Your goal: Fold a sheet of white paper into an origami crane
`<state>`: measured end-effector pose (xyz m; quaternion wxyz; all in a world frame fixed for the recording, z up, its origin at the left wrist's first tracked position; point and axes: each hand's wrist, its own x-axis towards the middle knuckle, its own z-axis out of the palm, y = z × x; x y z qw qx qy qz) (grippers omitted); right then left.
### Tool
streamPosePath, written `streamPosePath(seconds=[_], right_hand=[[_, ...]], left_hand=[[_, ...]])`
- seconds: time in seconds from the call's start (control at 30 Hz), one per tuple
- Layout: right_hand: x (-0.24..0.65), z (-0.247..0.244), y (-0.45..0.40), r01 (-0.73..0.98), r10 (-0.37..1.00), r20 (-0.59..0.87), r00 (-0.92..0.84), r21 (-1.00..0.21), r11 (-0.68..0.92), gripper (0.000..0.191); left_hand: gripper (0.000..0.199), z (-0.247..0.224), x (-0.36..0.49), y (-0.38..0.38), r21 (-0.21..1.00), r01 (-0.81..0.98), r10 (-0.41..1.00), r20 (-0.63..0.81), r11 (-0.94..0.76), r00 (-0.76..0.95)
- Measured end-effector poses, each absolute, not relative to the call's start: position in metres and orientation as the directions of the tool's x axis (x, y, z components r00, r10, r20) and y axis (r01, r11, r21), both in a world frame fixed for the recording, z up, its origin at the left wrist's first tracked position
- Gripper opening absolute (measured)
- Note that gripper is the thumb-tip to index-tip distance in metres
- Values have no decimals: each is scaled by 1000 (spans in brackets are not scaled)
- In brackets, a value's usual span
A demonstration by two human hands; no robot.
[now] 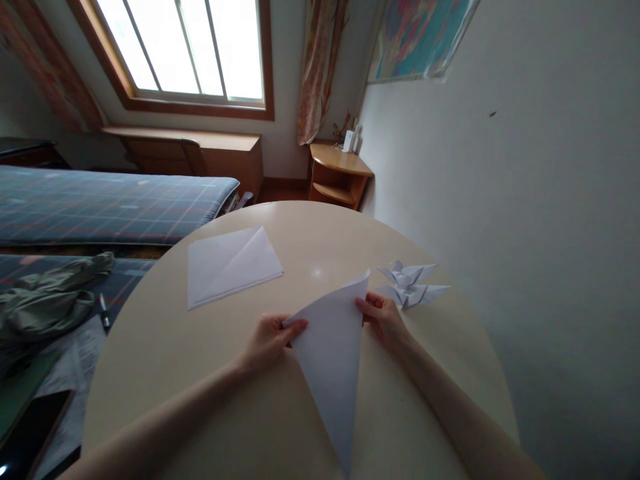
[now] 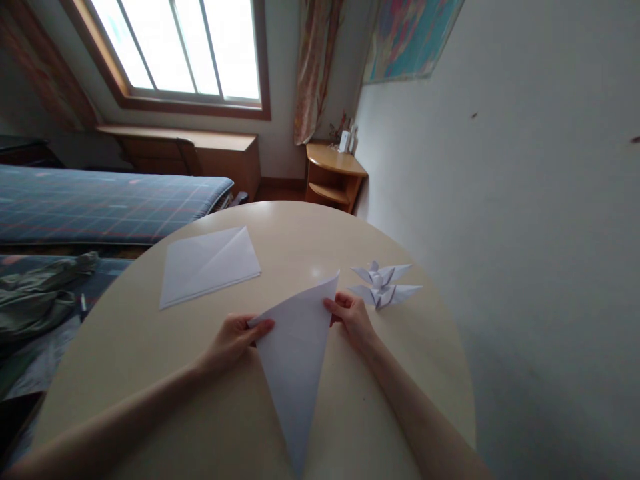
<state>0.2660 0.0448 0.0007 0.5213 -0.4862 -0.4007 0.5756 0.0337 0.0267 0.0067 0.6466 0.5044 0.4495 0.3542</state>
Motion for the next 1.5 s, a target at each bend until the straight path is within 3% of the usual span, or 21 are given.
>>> streamPosePath(seconds=[0.27,0.77,0.9,1.27,1.5], right_hand=[[257,1,44,-135,990,-133,47,-983,-126,31],[259,0,43,-254,985,-111,130,-964,-75,33],[257,-1,43,-253,968,-89,235,-967,-28,33],[257,0,43,-239,957,-94,275,-971,-27,30],[251,0,35,-249,973,-109,202,-967,-56,32]], left_hand=[[45,2,24,14,964,15,901,-255,267,350],[46,3,19,13,958,103,891,-286,267,353],[47,4,18,16,953,115,873,-303,280,381],[44,3,13,20,941,177,854,-337,289,396],[37,22,2,30,901,250,654,-429,354,624]])
